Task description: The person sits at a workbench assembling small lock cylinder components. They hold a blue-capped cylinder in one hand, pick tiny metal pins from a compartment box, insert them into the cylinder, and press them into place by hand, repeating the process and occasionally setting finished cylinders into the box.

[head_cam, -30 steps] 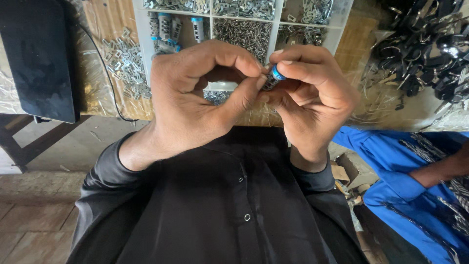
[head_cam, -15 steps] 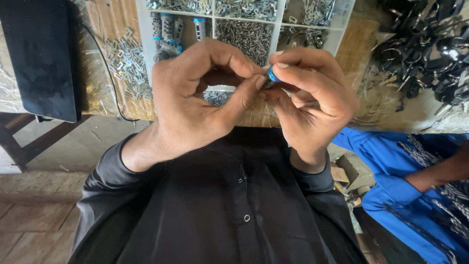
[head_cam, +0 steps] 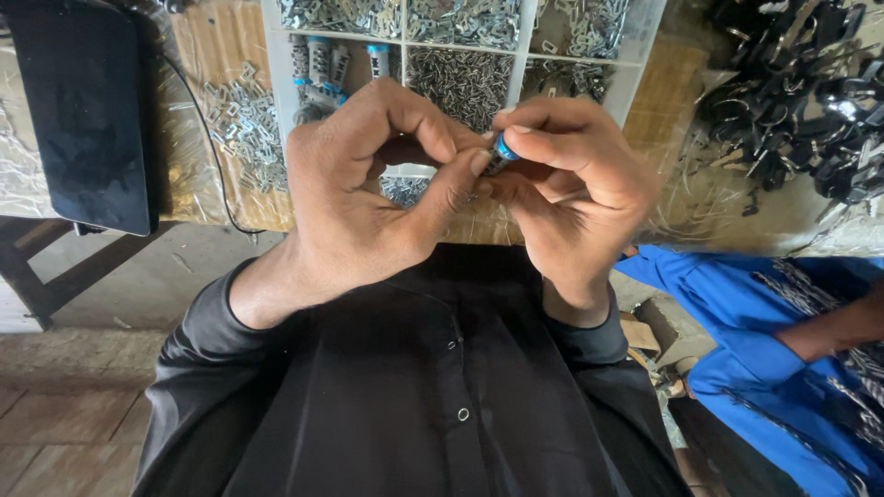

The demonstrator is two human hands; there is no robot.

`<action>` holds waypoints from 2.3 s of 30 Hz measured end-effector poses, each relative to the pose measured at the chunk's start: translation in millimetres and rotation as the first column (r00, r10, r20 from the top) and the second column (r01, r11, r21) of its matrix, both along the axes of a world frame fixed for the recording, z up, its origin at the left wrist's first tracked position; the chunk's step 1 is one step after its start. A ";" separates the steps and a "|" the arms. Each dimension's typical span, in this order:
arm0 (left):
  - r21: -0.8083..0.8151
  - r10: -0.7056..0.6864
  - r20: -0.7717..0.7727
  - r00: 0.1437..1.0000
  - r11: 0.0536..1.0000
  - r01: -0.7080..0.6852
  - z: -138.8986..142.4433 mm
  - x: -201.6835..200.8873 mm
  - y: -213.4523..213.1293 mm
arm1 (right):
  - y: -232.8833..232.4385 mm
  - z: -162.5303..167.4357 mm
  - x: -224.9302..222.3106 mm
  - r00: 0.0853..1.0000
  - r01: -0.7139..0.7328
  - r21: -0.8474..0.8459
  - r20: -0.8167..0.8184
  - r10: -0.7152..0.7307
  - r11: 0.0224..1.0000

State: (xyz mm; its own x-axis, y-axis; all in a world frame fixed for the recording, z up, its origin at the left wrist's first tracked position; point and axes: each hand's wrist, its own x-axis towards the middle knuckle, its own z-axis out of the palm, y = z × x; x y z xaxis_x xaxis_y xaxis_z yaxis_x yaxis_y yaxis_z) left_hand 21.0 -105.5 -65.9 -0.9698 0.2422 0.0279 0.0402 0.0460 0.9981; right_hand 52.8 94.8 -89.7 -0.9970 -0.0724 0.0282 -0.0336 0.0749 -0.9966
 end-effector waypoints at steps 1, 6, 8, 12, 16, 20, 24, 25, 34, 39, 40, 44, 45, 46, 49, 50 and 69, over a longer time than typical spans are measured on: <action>-0.055 -0.004 -0.047 0.999 0.998 0.001 0.7 -0.9 -0.9 | -0.6 0.1 -0.5 1.000 -0.004 0.023 -0.018 0.005 1.000; -0.168 -0.062 -0.099 0.993 0.985 0.044 2.1 -3.7 -5.9 | -1.1 1.8 -5.3 0.984 -0.020 0.206 -0.167 0.055 0.978; -0.116 -0.058 -0.049 0.997 0.992 0.052 1.4 -3.0 -6.0 | -0.3 3.3 -4.5 0.993 -0.039 0.165 -0.101 0.056 0.985; 0.096 -0.036 0.114 0.993 0.995 0.025 -2.7 0.0 -2.6 | -1.9 0.5 1.3 0.997 0.024 -0.109 0.071 -0.016 0.994; 0.119 -0.049 0.098 0.994 0.992 0.037 -8.5 1.7 -1.8 | -1.9 -7.6 5.4 0.996 0.057 -0.136 0.076 -0.047 0.989; 0.100 -0.069 0.085 0.994 0.993 0.060 -10.6 2.4 -4.1 | 1.3 -9.8 6.7 0.998 0.027 -0.176 0.057 -0.017 0.984; 0.089 -0.070 0.103 0.992 0.994 0.061 -5.7 1.6 -2.4 | -1.5 -6.8 6.2 0.994 0.062 -0.159 0.099 -0.047 0.985; 0.067 -0.065 0.101 0.993 0.996 0.059 -3.6 0.3 -1.8 | -2.5 -5.4 5.8 0.992 0.072 -0.146 0.111 -0.056 0.987; 0.335 -0.295 0.327 0.898 0.925 0.181 -4.3 -18.8 -9.7 | 9.5 2.4 0.3 0.999 0.002 -0.077 0.045 0.001 0.997; -0.598 -0.203 -0.499 0.843 0.784 -0.166 -9.1 -22.3 3.5 | 4.6 -8.1 2.2 0.974 0.215 -0.314 0.144 -0.177 0.925; -0.628 -0.220 -0.491 0.843 0.760 -0.167 -8.7 -23.8 6.5 | 3.9 -9.7 2.6 0.965 0.251 -0.325 0.164 -0.207 0.912; -0.616 -0.200 -0.489 0.849 0.769 -0.174 -1.3 -27.0 8.9 | 5.3 -9.6 5.7 0.966 0.240 -0.316 0.175 -0.192 0.918; -0.575 -0.180 -0.493 0.851 0.801 -0.164 0.9 -25.6 7.7 | 5.9 -9.2 6.2 0.972 0.219 -0.293 0.150 -0.181 0.931; -0.466 -0.115 -0.372 0.921 0.881 -0.078 2.7 -23.6 6.3 | 5.9 -8.4 7.2 0.978 0.198 -0.269 0.125 -0.170 0.943; -0.120 -0.049 -0.051 0.997 0.992 0.042 2.9 -15.2 4.1 | 3.9 -8.2 7.7 0.988 0.144 -0.189 0.079 -0.131 0.971; -0.051 -0.045 -0.025 0.999 0.998 0.043 1.3 -12.3 4.5 | 1.7 -8.1 8.5 0.990 0.136 -0.190 0.074 -0.124 0.972; -0.091 -0.079 -0.072 0.994 0.993 0.073 -4.9 -15.7 1.2 | -0.8 0.6 3.3 0.996 0.088 0.077 -0.011 -0.087 0.993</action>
